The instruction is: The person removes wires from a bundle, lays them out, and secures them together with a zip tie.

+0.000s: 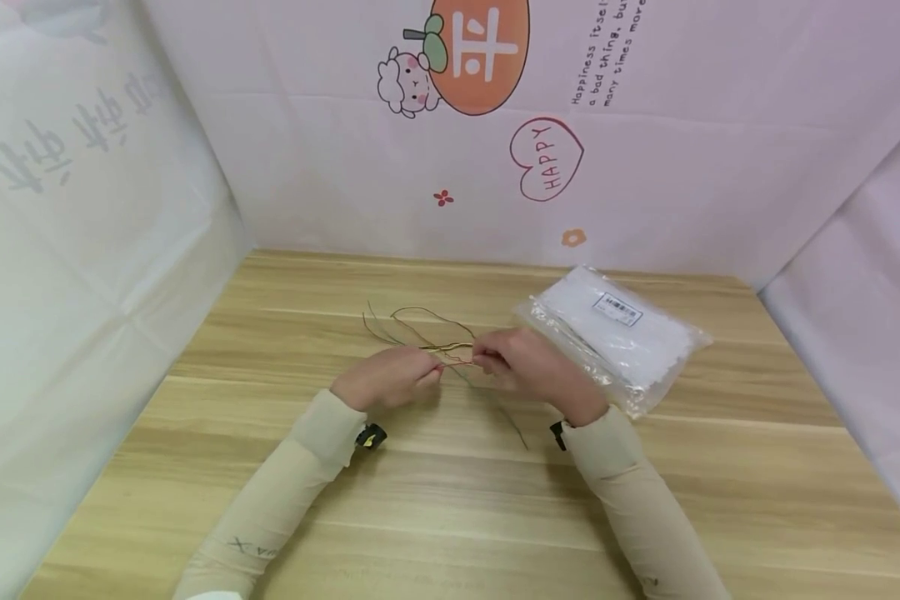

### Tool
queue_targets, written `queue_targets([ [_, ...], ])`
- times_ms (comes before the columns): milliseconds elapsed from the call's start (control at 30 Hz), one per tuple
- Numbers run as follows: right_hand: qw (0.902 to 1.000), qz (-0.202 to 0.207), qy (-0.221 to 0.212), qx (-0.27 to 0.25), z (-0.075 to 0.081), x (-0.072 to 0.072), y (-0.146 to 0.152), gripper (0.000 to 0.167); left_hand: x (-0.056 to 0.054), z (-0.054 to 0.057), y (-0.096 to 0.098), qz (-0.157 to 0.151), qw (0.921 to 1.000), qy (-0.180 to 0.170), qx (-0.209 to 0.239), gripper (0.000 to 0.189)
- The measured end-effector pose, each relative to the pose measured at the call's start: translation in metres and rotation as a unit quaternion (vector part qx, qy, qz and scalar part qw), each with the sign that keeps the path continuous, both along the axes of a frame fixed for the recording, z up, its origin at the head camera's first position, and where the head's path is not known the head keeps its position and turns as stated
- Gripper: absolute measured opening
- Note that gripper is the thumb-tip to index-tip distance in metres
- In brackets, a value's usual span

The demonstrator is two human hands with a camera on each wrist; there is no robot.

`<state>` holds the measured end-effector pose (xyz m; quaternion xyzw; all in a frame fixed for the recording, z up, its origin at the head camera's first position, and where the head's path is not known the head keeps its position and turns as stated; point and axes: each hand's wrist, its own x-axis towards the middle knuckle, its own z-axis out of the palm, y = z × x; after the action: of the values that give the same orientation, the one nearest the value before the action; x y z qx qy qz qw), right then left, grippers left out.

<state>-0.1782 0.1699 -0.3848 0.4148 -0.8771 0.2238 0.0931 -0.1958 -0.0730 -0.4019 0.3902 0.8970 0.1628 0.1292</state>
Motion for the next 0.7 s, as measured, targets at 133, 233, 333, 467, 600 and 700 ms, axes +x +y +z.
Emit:
queue_targets([
  [133, 0.9998, 0.007, 0.005, 0.019, 0.001, 0.000, 0.001, 0.007, -0.001, 0.000, -0.002, -0.004, 0.9999, -0.013, 0.001, 0.038],
  [233, 0.9994, 0.012, 0.018, 0.026, 0.002, 0.002, -0.003, 0.006, -0.001, 0.000, -0.002, -0.007, 0.9999, -0.016, -0.001, 0.038],
  [333, 0.9991, 0.016, 0.033, 0.020, 0.002, -0.001, -0.001, 0.008, -0.002, 0.001, -0.002, -0.006, 0.9998, -0.018, 0.001, 0.037],
  [467, 0.9985, 0.004, 0.054, 0.007, 0.004, -0.009, 0.016, 0.011, -0.004, 0.003, -0.006, 0.009, 0.9993, -0.031, 0.018, 0.038],
  [600, 0.9985, -0.033, 0.042, -0.009, 0.005, -0.015, 0.035, 0.019, -0.006, 0.006, -0.012, 0.028, 0.9981, -0.042, 0.037, 0.040],
  [700, 0.9990, -0.041, 0.013, -0.013, 0.003, -0.016, 0.040, 0.020, -0.007, 0.008, -0.013, 0.026, 0.9981, -0.047, 0.032, 0.041],
])
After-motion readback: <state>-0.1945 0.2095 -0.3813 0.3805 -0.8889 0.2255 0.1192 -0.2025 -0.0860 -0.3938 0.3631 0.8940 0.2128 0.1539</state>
